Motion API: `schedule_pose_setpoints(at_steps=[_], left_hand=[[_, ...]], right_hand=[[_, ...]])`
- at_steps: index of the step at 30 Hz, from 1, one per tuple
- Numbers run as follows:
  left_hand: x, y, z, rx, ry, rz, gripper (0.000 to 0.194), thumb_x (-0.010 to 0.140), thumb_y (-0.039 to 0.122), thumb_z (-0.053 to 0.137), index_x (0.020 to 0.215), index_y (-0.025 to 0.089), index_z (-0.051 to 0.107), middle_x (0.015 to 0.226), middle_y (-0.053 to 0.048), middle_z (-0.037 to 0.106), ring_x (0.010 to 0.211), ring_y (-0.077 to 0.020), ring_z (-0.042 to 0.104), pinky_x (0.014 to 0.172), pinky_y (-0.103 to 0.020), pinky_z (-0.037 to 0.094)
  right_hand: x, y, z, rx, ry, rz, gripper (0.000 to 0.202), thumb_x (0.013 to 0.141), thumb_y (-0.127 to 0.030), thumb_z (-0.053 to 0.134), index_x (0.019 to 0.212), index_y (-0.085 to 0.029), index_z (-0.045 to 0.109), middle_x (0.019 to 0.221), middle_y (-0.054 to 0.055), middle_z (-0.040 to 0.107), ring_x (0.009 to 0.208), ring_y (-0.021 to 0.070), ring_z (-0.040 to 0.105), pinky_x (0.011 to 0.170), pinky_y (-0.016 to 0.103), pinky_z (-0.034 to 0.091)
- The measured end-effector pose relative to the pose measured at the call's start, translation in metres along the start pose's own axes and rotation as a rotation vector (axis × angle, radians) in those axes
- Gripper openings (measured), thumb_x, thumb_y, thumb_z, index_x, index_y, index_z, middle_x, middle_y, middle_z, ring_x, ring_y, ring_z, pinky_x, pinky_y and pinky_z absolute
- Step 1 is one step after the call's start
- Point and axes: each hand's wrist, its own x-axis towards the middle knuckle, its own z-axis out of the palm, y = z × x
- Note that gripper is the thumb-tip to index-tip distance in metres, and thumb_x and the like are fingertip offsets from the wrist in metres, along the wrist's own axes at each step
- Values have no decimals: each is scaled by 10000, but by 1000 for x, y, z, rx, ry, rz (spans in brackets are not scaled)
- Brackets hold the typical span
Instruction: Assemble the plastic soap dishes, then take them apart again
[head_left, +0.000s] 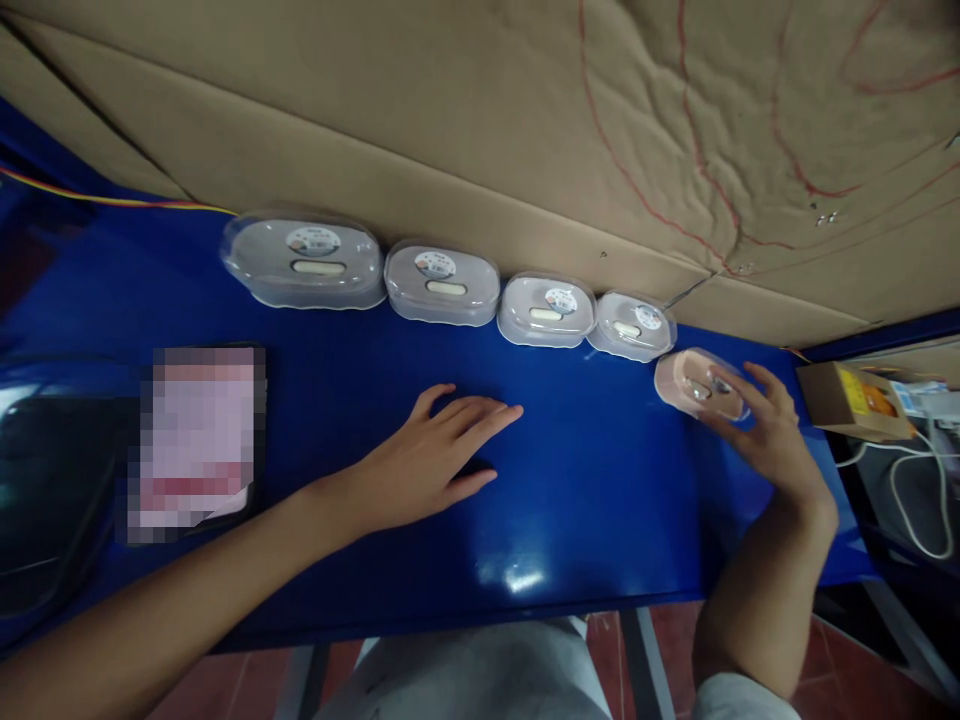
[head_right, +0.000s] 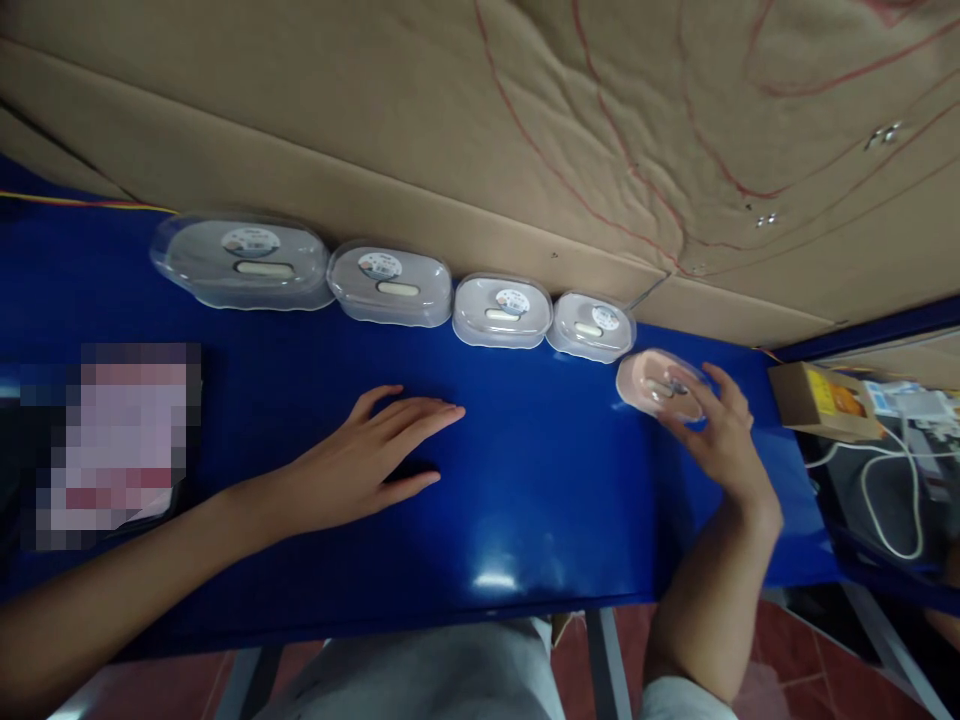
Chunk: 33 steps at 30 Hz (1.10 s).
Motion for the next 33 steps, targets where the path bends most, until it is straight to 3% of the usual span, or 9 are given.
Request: schedule_pose_setpoints(at_steps=[3,10,15,20,24,27,30,33], left_hand=[[-1,-1,1,21,6,14,652,1094,306,587,1683,232,316,1579,-164,597,1473,-330,554,1276,-617,248],[-1,0,1,60,7,15,617,1104,317,576,1671,227,350,1578,-173,598,1480,-323,551,1278,-608,252],[0,-1,-1,74,33,-3,602,1096,294,581,1666,230,403,1576,-167,605,1464,-332,572,1285,-613,268],[0,-3,-3,116,43,-6,565,1106,309,567,1650,226,439,1586,-168,598,1438,-346,592,1274,-634,278],[1,-4,-4,146,48,4,539,1104,300,570,1625,210,468,1587,-173,593,1425,-349,596,1263,-630,293],[2,-4,-6,185,56,11,513,1102,318,575,1595,192,506,1584,-187,589,1421,-366,590,1239,-635,322],[2,-6,-9,221,62,4,498,1096,353,588,1564,189,549,1585,-193,586,1433,-386,575,1229,-636,339],[3,-9,-17,261,79,-37,494,1093,375,580,1550,189,575,1582,-198,587,1422,-398,579,1212,-632,365]], right_hand=[[12,0,15,-94,159,55,555,958,-532,664,1465,-307,678,1540,199,547,1408,444,541,1166,623,416],[29,-10,39,-64,282,96,537,978,-518,662,1442,-251,698,1329,216,547,1267,422,547,1135,622,416],[30,-21,43,26,364,59,593,1015,-498,611,1514,-180,582,1429,256,442,1379,410,514,1195,543,434],[28,-43,46,100,416,-32,553,1043,-468,580,1495,-150,567,1511,282,449,1499,436,449,1266,620,372],[26,-64,54,172,392,-119,431,1034,-486,607,1364,-214,665,1443,205,582,1415,393,565,1154,621,505],[23,-76,60,246,280,-141,334,1057,-485,572,1209,-237,737,1222,135,725,1115,310,720,968,514,612],[21,-83,64,289,145,-162,327,1075,-488,545,1127,-255,769,1016,84,781,854,250,733,820,430,624],[20,-88,67,308,81,-189,323,1079,-486,550,1127,-259,775,988,67,796,793,231,728,768,399,619]])
